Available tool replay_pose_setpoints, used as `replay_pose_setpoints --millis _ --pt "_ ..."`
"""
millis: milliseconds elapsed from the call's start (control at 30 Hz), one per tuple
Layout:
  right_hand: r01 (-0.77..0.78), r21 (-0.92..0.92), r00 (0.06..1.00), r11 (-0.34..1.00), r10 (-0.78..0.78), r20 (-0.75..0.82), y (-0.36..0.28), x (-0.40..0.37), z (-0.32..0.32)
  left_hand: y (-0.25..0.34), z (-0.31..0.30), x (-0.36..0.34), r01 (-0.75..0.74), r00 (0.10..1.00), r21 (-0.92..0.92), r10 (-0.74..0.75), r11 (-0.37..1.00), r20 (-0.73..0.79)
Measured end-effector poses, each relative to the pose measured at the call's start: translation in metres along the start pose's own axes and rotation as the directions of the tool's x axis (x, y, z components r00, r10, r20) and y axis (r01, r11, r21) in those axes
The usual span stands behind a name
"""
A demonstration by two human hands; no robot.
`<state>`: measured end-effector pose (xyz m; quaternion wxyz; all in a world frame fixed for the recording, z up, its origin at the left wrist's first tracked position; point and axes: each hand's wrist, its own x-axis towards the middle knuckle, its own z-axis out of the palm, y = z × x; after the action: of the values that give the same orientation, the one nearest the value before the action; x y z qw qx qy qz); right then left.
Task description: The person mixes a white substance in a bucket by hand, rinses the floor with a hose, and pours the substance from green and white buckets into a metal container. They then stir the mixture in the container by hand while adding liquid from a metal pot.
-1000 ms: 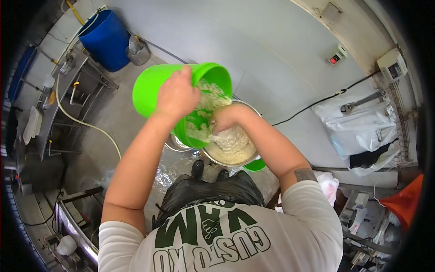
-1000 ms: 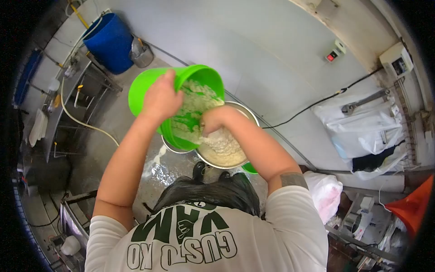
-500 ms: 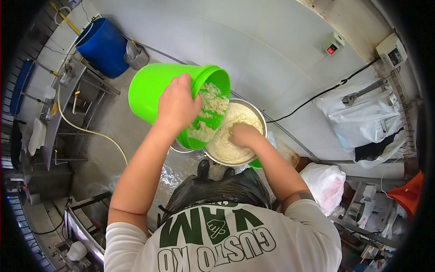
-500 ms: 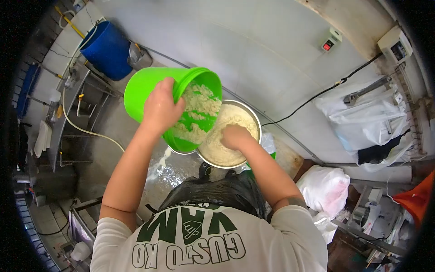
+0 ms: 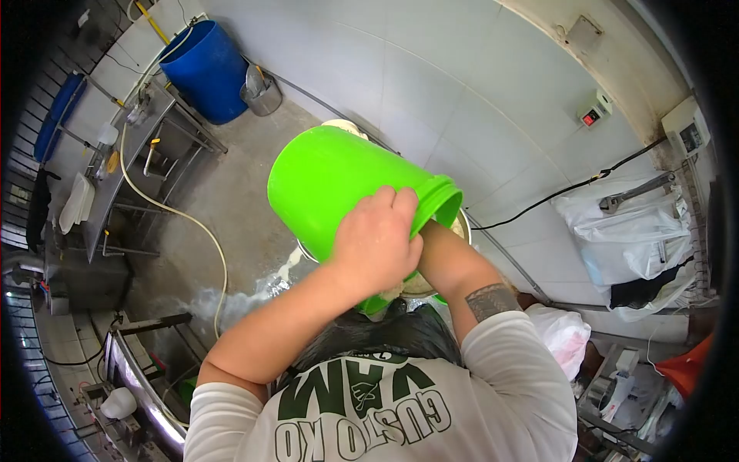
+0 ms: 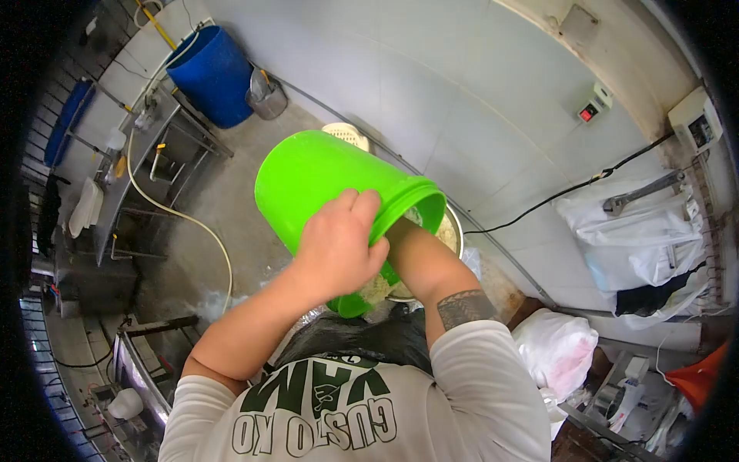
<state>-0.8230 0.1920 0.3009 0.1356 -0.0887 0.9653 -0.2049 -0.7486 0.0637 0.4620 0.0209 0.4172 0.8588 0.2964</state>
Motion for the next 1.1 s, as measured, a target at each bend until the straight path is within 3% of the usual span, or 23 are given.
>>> replay_pose_setpoints --millis 133,267,333,367,400,433,467,600,733,1000,1033,1100 --pt "0.013 -0.080 0.980 0.997 0.003 0.197 -0.006 -0.028 -0.005 -0.019 -0.015 0.021 0.043 0.999 0.055 -0.045 0.998 0.022" --pt "-0.007 -0.124 0.935 0.992 0.051 0.352 -0.012 -0.063 -0.036 -0.055 -0.019 0.021 0.071 0.996 0.027 -0.070 0.997 -0.051" --pt "0.022 -0.174 0.769 0.985 0.095 0.633 -0.011 -0.071 -0.060 -0.063 -0.018 0.018 0.078 0.994 0.019 -0.076 0.997 -0.084" --pt "0.022 -0.174 0.769 0.985 0.095 0.633 -0.013 -0.066 -0.058 -0.062 -0.017 0.012 0.089 0.993 0.018 -0.088 0.996 -0.078" --pt "-0.011 -0.041 0.918 0.999 0.026 0.397 -0.015 -0.056 -0.053 -0.061 -0.016 0.006 0.100 0.992 0.018 -0.099 0.995 -0.074" --pt "-0.002 0.096 0.993 0.995 -0.010 0.121 -0.016 -0.047 -0.048 -0.058 -0.014 0.001 0.100 0.992 0.020 -0.099 0.995 -0.077" --pt "0.075 0.188 0.996 0.979 -0.064 -0.062 -0.020 -0.032 -0.033 -0.050 -0.010 -0.006 0.057 0.996 0.034 -0.054 0.998 -0.073" --pt "0.094 0.137 0.995 0.986 -0.089 -0.044 -0.036 0.008 0.017 -0.016 -0.003 -0.028 -0.056 0.998 -0.029 0.056 0.998 -0.018" --pt "0.102 0.049 0.994 0.994 -0.103 0.020 -0.041 0.011 0.031 -0.020 -0.011 -0.027 -0.086 0.996 -0.074 0.088 0.994 0.023" --pt "0.294 -0.016 0.933 0.956 -0.283 0.222 -0.027 -0.032 0.028 -0.075 -0.018 0.015 0.067 0.983 -0.032 -0.071 0.997 -0.171" --pt "0.139 -0.125 0.909 0.982 -0.076 0.410 -0.028 -0.040 0.015 -0.083 -0.017 0.019 0.060 0.983 -0.037 -0.065 0.998 -0.173" --pt "0.151 -0.165 0.859 0.975 -0.047 0.511 -0.011 -0.053 -0.001 -0.095 -0.016 0.024 0.087 0.976 0.032 -0.079 0.996 -0.202"
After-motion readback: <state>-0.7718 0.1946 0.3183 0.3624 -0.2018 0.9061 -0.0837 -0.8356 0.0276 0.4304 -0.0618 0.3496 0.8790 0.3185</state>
